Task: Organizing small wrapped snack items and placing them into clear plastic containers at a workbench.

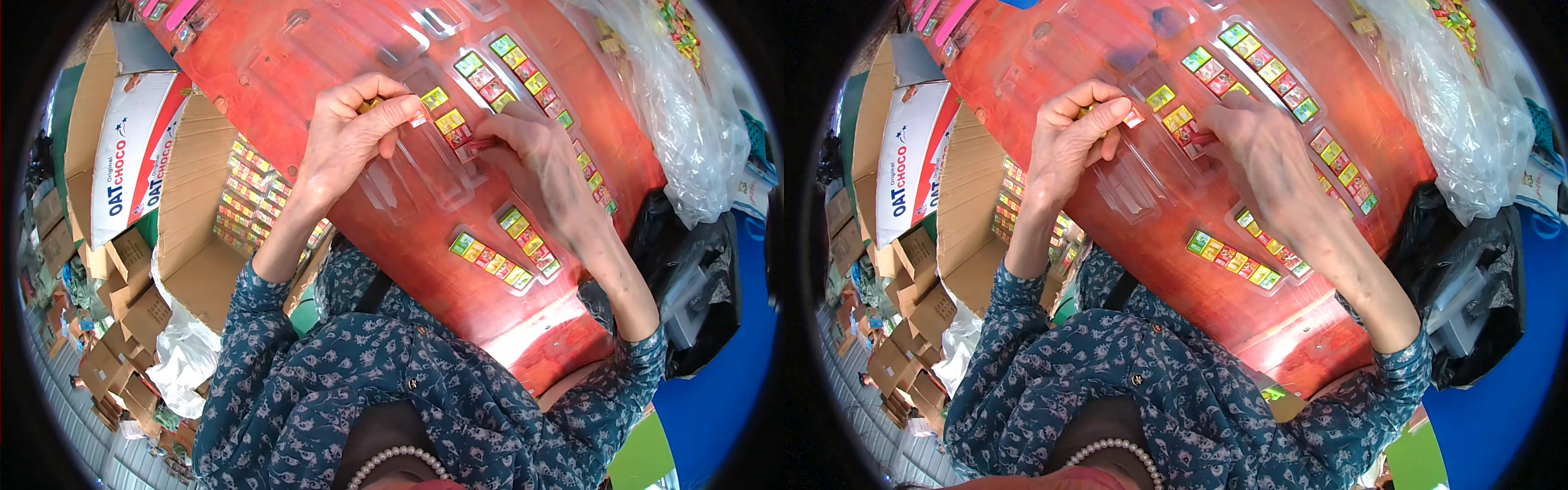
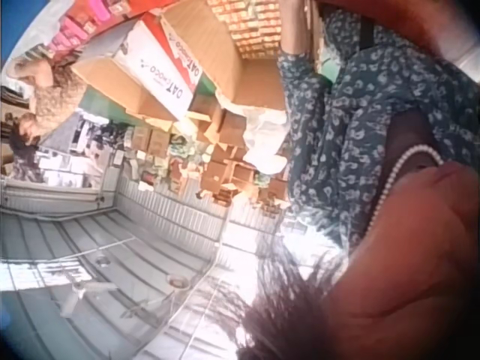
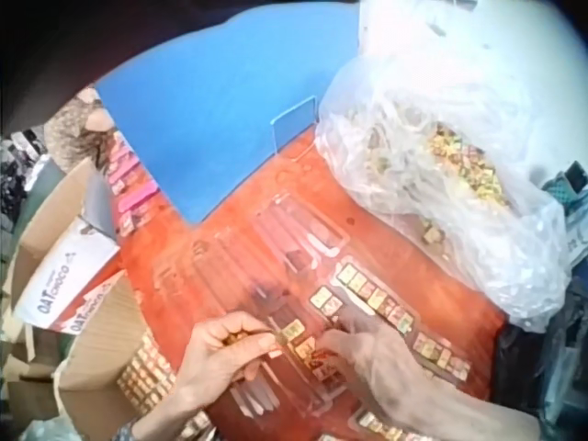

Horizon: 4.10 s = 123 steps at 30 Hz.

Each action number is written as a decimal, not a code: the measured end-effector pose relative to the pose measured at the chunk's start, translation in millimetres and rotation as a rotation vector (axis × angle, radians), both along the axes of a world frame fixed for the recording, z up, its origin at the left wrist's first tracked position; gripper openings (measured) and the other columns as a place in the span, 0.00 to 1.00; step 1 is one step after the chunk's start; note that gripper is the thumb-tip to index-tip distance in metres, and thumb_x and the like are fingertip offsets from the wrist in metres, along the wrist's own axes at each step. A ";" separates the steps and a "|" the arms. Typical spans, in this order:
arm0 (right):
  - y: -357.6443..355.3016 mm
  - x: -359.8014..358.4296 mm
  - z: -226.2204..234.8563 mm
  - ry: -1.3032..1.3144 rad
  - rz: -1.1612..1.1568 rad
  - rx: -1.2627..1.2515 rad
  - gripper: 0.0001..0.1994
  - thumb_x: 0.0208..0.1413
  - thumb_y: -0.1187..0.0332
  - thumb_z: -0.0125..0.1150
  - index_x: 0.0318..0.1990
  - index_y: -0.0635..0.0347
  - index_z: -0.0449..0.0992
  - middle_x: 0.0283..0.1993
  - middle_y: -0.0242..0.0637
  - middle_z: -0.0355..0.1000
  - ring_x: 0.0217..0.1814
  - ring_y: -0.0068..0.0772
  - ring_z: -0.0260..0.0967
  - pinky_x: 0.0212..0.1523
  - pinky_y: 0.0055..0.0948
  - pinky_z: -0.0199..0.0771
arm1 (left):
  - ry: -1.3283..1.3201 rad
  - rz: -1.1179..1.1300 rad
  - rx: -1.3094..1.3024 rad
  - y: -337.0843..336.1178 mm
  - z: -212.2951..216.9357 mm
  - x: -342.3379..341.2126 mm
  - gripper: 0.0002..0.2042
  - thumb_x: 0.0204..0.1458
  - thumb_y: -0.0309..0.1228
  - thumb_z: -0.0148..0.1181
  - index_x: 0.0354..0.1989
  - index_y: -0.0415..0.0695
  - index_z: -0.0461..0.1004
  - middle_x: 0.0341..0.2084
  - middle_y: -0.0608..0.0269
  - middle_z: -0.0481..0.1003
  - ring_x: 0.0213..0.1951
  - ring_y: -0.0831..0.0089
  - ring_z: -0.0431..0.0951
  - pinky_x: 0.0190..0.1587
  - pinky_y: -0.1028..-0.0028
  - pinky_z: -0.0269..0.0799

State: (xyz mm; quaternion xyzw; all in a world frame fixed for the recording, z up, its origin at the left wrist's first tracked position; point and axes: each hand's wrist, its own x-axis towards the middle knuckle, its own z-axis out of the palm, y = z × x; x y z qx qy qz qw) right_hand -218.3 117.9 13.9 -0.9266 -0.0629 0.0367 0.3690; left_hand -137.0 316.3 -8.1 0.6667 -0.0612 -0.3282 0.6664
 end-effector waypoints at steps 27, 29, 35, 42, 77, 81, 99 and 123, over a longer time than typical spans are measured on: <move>-3.5 -14.7 -11.8 -0.004 0.021 -0.024 0.09 0.39 0.82 0.56 0.32 0.67 0.69 0.29 0.49 0.66 0.30 0.52 0.67 0.28 0.39 0.66 | -0.073 -0.028 -0.002 -12.2 -6.8 -2.6 0.07 0.51 0.28 0.56 0.30 0.36 0.74 0.16 0.70 0.69 0.14 0.87 0.63 0.17 0.84 0.57; -3.7 -14.5 -12.8 -0.017 0.013 0.001 0.08 0.40 0.81 0.55 0.31 0.67 0.69 0.29 0.49 0.66 0.30 0.52 0.66 0.28 0.40 0.66 | -0.067 -0.027 0.003 -13.1 -6.9 -2.5 0.07 0.51 0.28 0.56 0.30 0.36 0.74 0.16 0.70 0.69 0.14 0.87 0.63 0.17 0.84 0.57; -0.3 -13.1 -12.9 0.019 0.022 0.023 0.07 0.36 0.81 0.55 0.27 0.67 0.67 0.29 0.49 0.66 0.30 0.53 0.66 0.29 0.41 0.67 | -0.085 -0.031 0.030 -16.3 -6.3 -2.8 0.07 0.52 0.28 0.55 0.29 0.36 0.74 0.16 0.70 0.69 0.14 0.87 0.63 0.17 0.84 0.57; 5.3 -13.5 -17.7 0.008 -0.080 -0.026 0.08 0.41 0.80 0.54 0.32 0.66 0.69 0.30 0.47 0.67 0.34 0.51 0.68 0.31 0.38 0.68 | -0.140 0.013 0.030 -15.2 -7.5 -5.0 0.07 0.52 0.29 0.55 0.29 0.37 0.73 0.16 0.71 0.69 0.14 0.87 0.63 0.17 0.84 0.57; -3.0 -11.5 -18.9 -0.165 0.144 -0.161 0.07 0.39 0.74 0.54 0.29 0.65 0.67 0.31 0.42 0.61 0.34 0.44 0.65 0.33 0.37 0.67 | -0.185 -0.060 0.041 -12.1 -8.4 2.2 0.07 0.52 0.29 0.56 0.31 0.37 0.74 0.16 0.70 0.69 0.16 0.86 0.65 0.19 0.84 0.60; -4.9 -3.5 -19.1 -0.120 0.135 -0.073 0.08 0.40 0.74 0.57 0.29 0.64 0.67 0.31 0.42 0.61 0.35 0.45 0.65 0.33 0.37 0.67 | -0.199 -0.061 0.042 -12.8 -7.9 1.5 0.06 0.52 0.28 0.56 0.31 0.37 0.74 0.17 0.70 0.69 0.17 0.86 0.65 0.19 0.83 0.60; -6.1 14.3 -8.2 -0.096 0.160 0.052 0.09 0.41 0.78 0.60 0.33 0.64 0.71 0.33 0.40 0.67 0.35 0.41 0.68 0.33 0.32 0.69 | -0.168 -0.007 0.015 -6.3 -2.4 -0.3 0.06 0.52 0.28 0.55 0.31 0.38 0.73 0.18 0.72 0.70 0.17 0.87 0.65 0.20 0.84 0.61; 6.9 67.3 -37.5 -0.413 0.166 -0.015 0.09 0.44 0.77 0.54 0.36 0.63 0.70 0.36 0.41 0.65 0.39 0.43 0.65 0.37 0.33 0.67 | -0.098 0.122 0.056 -2.6 8.6 12.2 0.07 0.52 0.30 0.55 0.31 0.38 0.73 0.16 0.72 0.69 0.15 0.88 0.64 0.18 0.85 0.57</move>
